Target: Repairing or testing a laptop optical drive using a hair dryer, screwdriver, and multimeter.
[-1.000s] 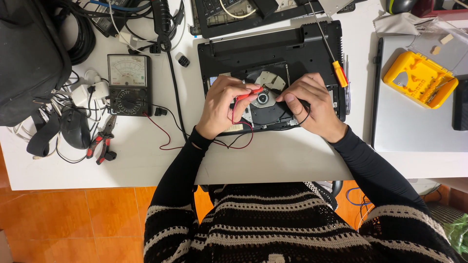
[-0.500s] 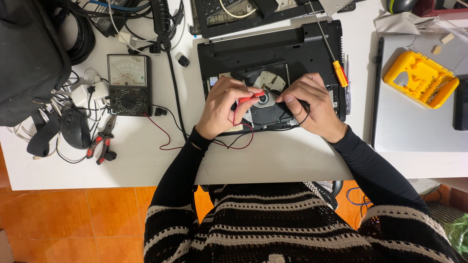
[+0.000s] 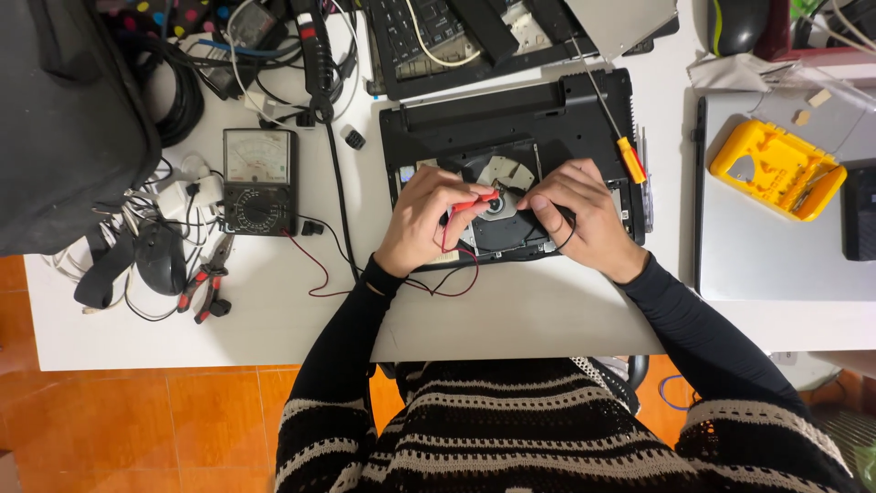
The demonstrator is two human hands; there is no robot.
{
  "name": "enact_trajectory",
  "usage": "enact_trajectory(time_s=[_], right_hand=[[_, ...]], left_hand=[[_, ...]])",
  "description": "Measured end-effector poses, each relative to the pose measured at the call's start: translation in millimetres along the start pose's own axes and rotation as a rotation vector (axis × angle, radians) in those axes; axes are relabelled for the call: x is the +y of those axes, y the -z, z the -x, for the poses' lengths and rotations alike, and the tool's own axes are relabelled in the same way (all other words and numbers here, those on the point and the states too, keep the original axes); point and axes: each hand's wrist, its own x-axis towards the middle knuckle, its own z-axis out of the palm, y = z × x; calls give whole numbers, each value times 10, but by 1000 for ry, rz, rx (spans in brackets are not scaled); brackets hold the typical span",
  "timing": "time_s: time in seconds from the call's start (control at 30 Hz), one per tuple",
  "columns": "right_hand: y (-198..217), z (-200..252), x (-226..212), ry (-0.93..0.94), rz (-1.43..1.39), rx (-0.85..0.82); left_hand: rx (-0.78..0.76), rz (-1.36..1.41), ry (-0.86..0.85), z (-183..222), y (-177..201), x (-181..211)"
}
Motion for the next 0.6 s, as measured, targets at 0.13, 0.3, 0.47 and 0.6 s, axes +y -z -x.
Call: enact_trajectory(time_s=[0.13, 0.3, 0.47, 0.6], right_hand=[[0, -6, 9, 13, 3, -1], [2, 1, 0, 5, 2, -10], [-16, 3, 6, 9, 8, 0], [-19, 3, 10, 12, 11, 4]], left_hand=[[0, -19, -5, 18, -7, -19], [14, -32, -33, 35, -13, -49], [15, -34, -30, 19, -12, -30], [13, -39, -24, 27, -19, -31]])
